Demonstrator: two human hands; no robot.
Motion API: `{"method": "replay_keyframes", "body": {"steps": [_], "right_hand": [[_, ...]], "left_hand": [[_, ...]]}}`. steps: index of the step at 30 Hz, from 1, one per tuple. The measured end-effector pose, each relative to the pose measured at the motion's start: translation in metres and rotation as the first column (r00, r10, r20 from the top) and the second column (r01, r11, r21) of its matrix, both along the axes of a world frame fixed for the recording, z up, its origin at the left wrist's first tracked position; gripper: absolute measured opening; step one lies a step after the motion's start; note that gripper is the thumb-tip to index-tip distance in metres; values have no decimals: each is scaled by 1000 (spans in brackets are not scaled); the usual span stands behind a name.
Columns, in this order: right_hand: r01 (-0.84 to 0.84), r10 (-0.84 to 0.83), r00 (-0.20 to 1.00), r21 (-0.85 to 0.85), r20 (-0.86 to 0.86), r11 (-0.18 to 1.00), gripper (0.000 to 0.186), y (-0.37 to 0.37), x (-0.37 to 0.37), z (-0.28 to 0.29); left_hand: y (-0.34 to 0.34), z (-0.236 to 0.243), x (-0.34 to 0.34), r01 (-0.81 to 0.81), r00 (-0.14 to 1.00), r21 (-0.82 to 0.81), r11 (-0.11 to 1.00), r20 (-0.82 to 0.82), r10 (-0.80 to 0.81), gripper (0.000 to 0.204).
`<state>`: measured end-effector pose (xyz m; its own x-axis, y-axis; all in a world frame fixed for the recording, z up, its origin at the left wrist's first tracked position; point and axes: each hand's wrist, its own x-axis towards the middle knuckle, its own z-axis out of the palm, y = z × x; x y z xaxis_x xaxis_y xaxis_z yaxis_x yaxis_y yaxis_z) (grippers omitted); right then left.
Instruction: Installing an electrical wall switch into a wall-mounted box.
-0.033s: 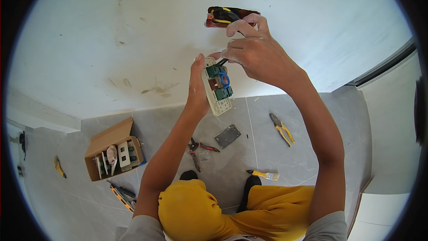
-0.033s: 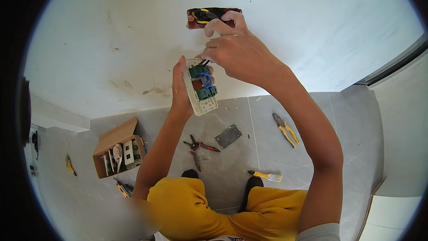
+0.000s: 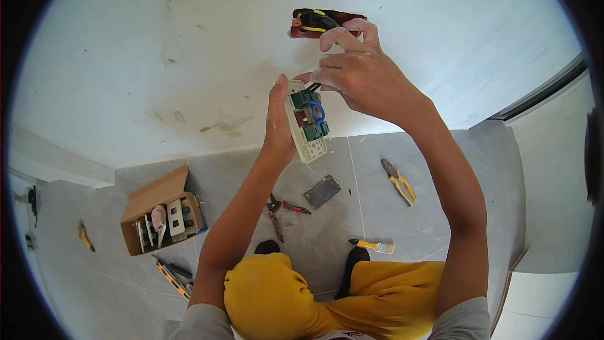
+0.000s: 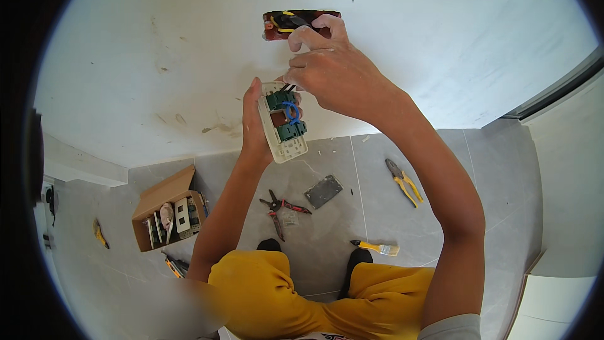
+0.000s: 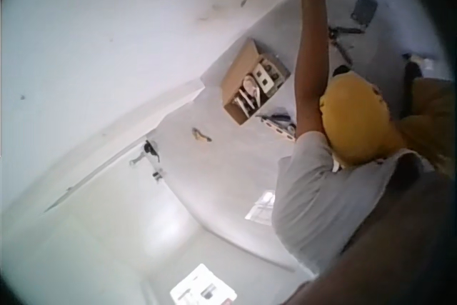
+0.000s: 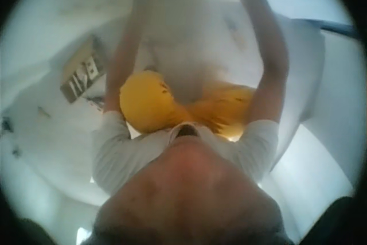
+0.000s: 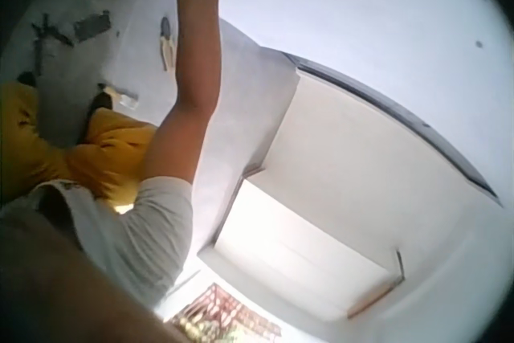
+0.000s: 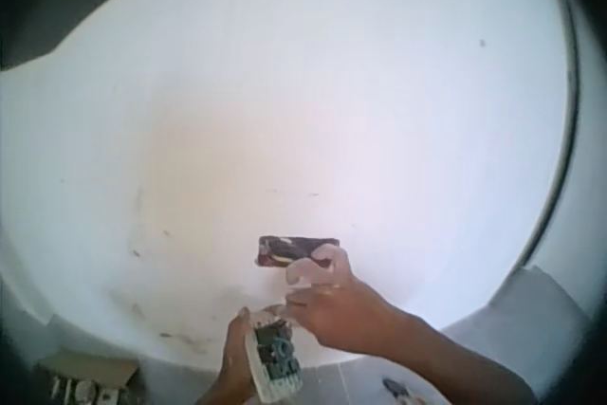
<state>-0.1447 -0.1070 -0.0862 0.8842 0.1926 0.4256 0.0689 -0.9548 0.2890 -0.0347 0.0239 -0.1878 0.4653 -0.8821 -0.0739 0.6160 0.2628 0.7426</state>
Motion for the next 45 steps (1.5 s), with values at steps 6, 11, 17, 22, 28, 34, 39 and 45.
{"method": "replay_keyframes", "body": {"steps": [6,11,17,22,28,34,39,45], "right_hand": [[-37,31,999,157,43,987,18,4,5,-4],[-28,9,996,215,87,976,20,7,7,-11],[-42,12,990,216,137,976,20,12,9,-21],[-84,70,995,232,68,969,19,8,1,-13],[-94,59,978,171,199,981,19,5,7,-20],[-307,118,800,233,588,923,13,8,9,-33],[-243,-395,710,729,583,640,19,-10,12,-33],[-232,-509,757,897,409,376,40,-13,13,-45]], "left_hand": [[1,-1,0,-40,998,-43,998,42,41,68],[-1,-2,6,-123,960,-93,988,240,143,70],[1,-4,10,-135,917,-82,987,366,156,73],[-3,-10,14,-111,917,-77,991,376,132,73],[-6,-10,8,-94,956,-133,987,265,126,73],[-9,-6,9,-198,826,-127,972,511,236,70],[15,8,43,-341,249,-231,911,912,325,47],[8,71,50,-320,-379,-282,905,913,151,37]]}}
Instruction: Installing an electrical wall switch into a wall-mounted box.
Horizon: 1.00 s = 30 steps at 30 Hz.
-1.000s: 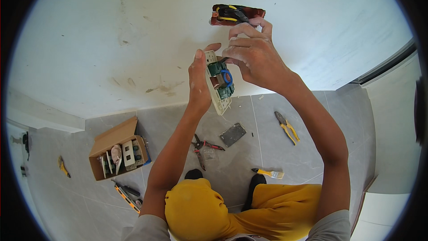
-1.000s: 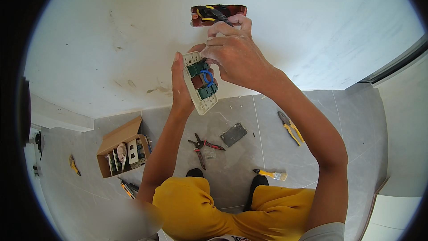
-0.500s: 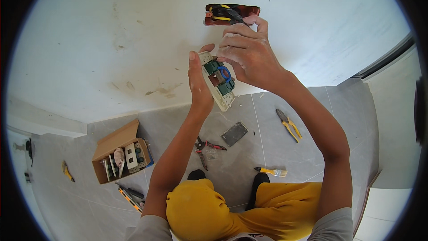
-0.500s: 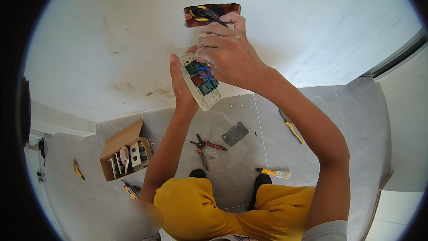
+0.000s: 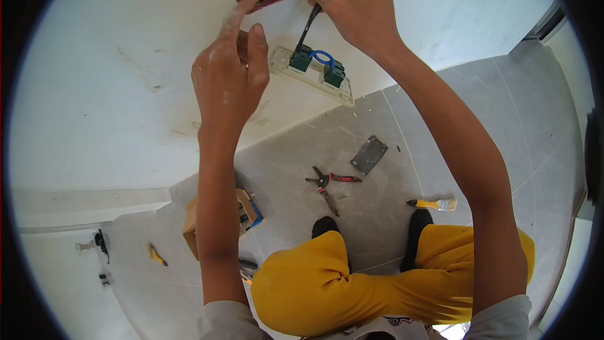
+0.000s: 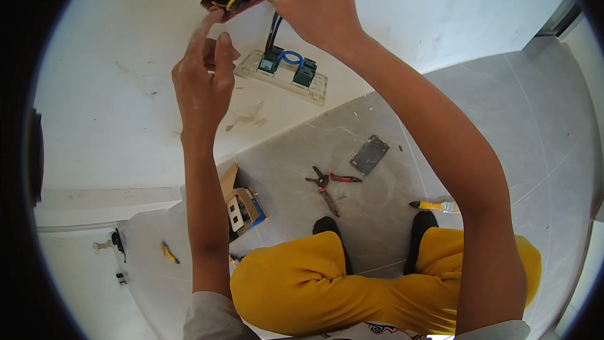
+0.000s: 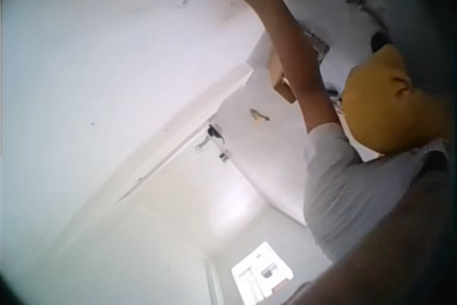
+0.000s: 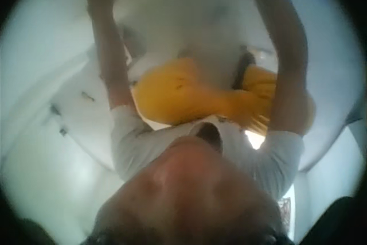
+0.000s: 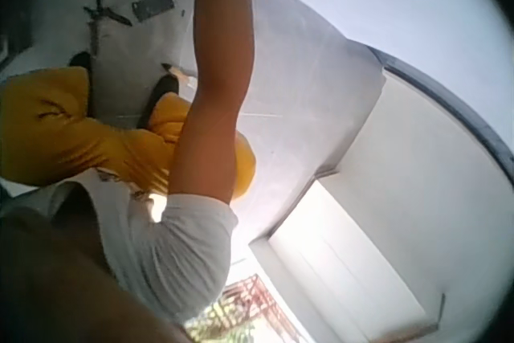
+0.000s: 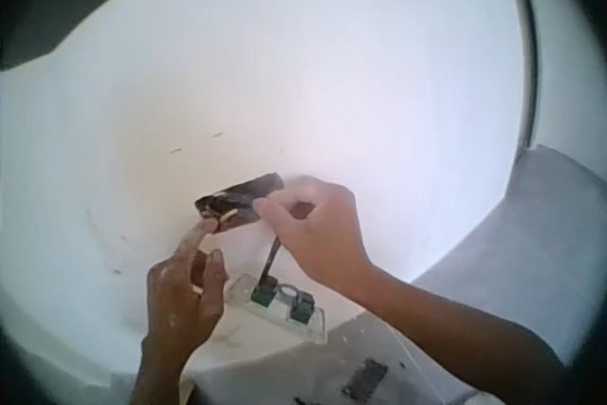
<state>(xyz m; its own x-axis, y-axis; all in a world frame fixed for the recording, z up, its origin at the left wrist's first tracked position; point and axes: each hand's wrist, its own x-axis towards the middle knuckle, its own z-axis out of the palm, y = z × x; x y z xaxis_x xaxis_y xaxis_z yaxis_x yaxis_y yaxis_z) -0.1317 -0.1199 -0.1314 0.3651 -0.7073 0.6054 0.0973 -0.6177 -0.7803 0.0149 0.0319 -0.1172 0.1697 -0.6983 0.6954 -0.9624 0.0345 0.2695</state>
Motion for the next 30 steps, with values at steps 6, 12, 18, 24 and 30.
{"method": "replay_keyframes", "body": {"steps": [6,12,18,24,30], "right_hand": [[-419,387,891,-101,-239,902,49,-12,-20,26],[-283,-41,760,-387,-649,878,68,-19,-17,34],[-297,-2,727,-317,-686,901,79,-16,-13,46],[-302,-14,630,-262,-776,916,61,-18,-6,61],[-310,38,611,-195,-791,930,46,-18,-4,66]], "left_hand": [[1,30,-4,-224,938,231,947,316,145,46],[2,39,-2,-256,918,196,947,357,174,57],[1,46,-2,-201,969,322,925,205,140,65],[9,56,3,-138,990,468,873,68,120,66],[-1,46,10,-5,880,97,995,474,-42,71]]}}
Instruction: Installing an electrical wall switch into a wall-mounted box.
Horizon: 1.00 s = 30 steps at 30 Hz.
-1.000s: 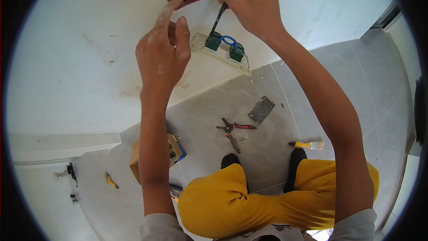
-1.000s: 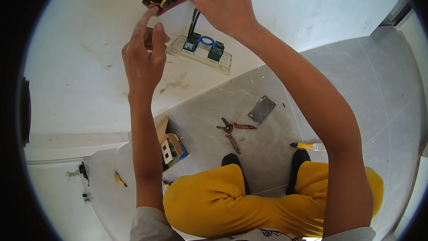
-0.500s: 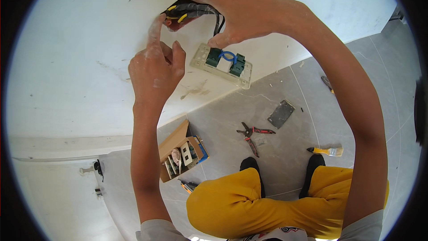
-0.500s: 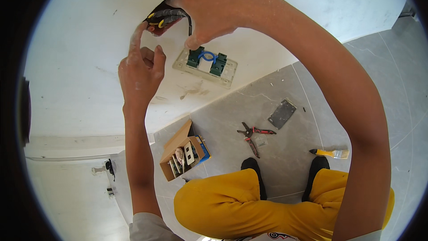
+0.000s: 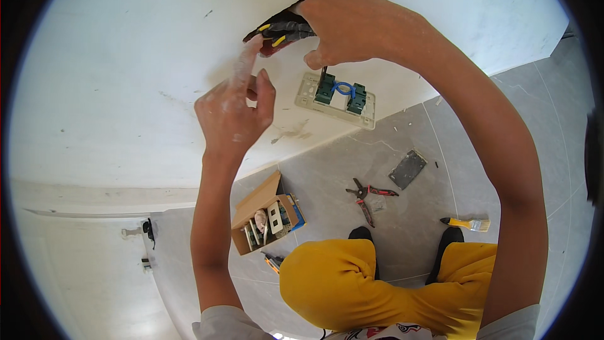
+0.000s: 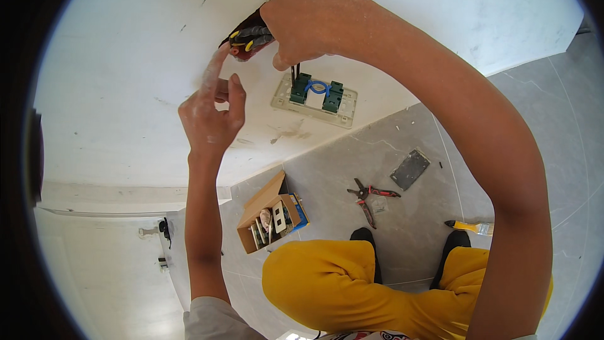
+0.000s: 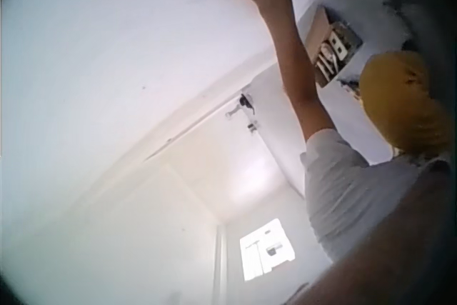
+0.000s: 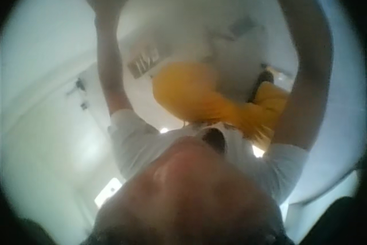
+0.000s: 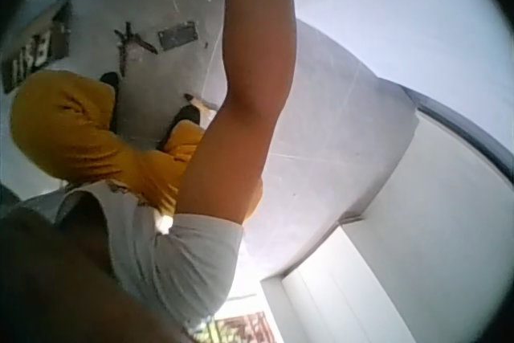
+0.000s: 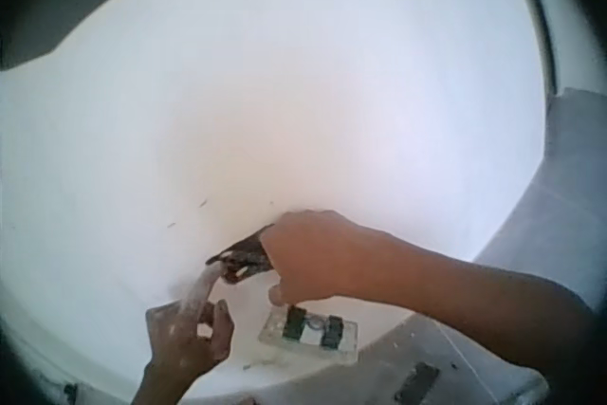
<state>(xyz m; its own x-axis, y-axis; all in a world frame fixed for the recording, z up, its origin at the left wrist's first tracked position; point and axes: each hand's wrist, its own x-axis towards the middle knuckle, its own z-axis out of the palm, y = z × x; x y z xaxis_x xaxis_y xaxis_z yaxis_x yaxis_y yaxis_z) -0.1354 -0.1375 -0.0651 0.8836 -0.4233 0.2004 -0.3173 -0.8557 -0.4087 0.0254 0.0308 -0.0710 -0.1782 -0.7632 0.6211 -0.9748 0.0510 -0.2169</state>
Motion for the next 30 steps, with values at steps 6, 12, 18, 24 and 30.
{"method": "replay_keyframes", "body": {"steps": [6,12,18,24,30], "right_hand": [[15,-15,1000,-24,27,1000,45,0,-1,-1],[16,-16,1000,26,3,1000,45,1,-2,-3],[-194,192,979,14,63,981,56,-9,-4,1],[-175,96,943,231,319,957,42,-10,-10,-24],[-142,-232,485,338,843,930,25,24,5,-67]], "left_hand": [[-3,-16,-13,-283,948,131,950,186,257,74],[-4,-2,-28,-387,922,296,873,100,374,94],[-6,9,-43,-467,883,351,811,141,447,92],[-11,16,-49,-468,867,398,789,31,498,86],[-13,4,-55,-515,838,378,769,37,544,86]]}}
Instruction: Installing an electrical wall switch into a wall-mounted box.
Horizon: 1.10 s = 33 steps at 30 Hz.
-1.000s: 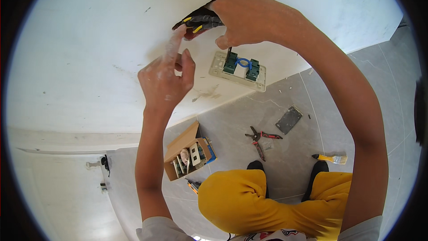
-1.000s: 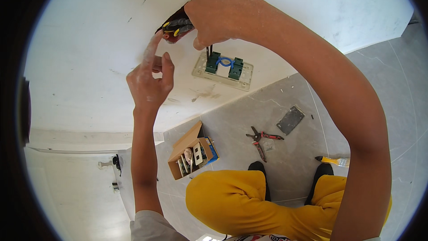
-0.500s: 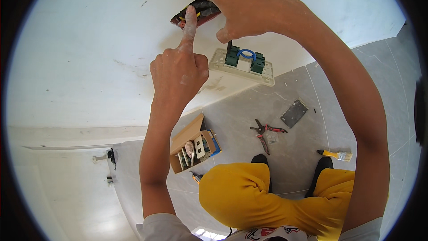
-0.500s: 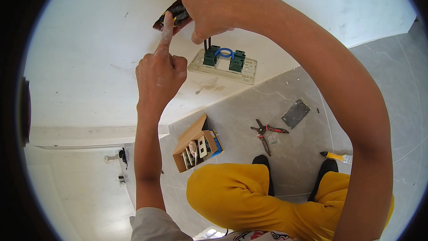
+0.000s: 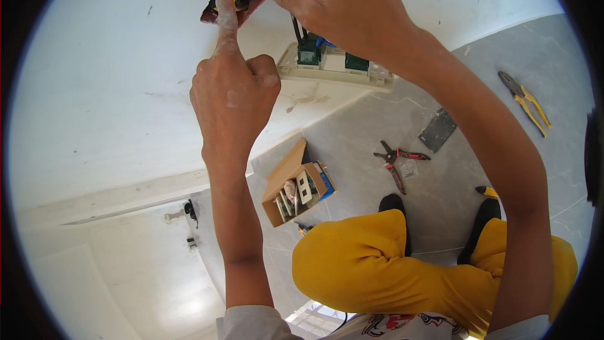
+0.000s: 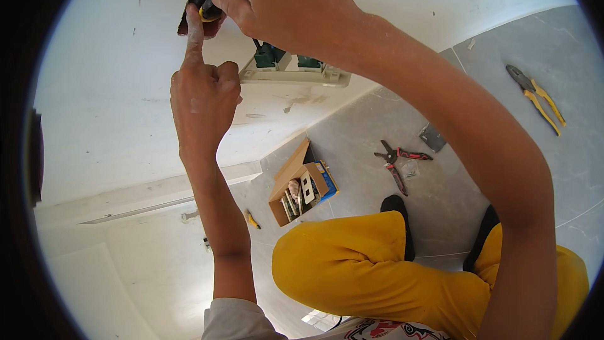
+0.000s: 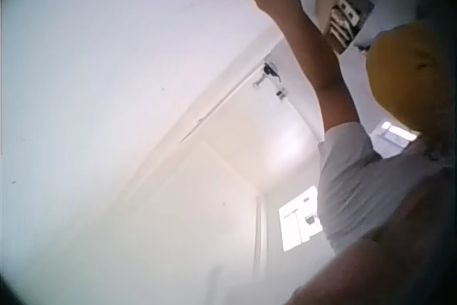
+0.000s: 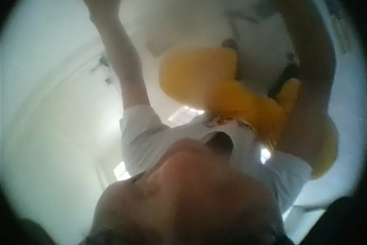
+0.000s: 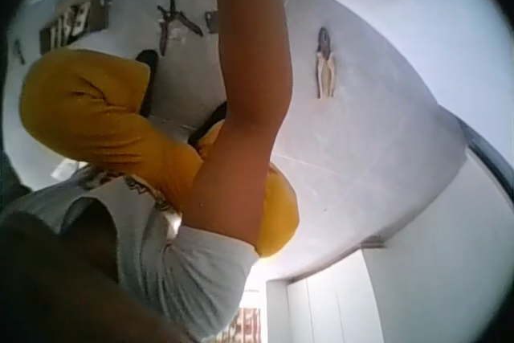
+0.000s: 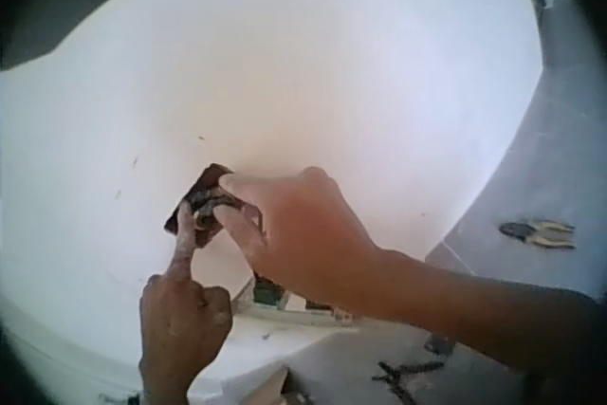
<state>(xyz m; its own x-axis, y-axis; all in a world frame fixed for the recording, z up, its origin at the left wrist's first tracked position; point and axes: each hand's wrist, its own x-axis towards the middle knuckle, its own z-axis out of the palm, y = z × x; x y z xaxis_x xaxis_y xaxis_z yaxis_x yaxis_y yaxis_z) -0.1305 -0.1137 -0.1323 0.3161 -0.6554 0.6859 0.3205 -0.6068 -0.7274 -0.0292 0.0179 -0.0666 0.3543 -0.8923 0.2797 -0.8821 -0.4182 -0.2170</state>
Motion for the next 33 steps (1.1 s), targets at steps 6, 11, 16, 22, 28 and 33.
{"method": "replay_keyframes", "body": {"steps": [6,11,16,22,28,33], "right_hand": [[-167,149,951,-42,-270,985,26,-14,-14,3],[-239,184,924,-132,-336,962,29,-13,-14,12],[-317,142,866,-307,-479,898,27,-22,-16,20],[-309,-138,767,-550,-626,776,21,-22,-27,32],[-309,-193,764,-611,-616,729,25,-22,-49,43],[-432,5,746,-478,-666,765,21,-37,-51,49]], "left_hand": [[1,16,-10,-85,954,38,996,-286,92,87],[0,23,-13,-105,908,59,993,-401,119,87],[5,18,-6,-29,961,30,999,-275,36,82],[11,8,3,20,992,-87,996,-122,-30,74],[10,4,16,163,986,-111,980,-12,-165,76],[10,-2,27,151,988,-79,985,-24,-153,86]]}}
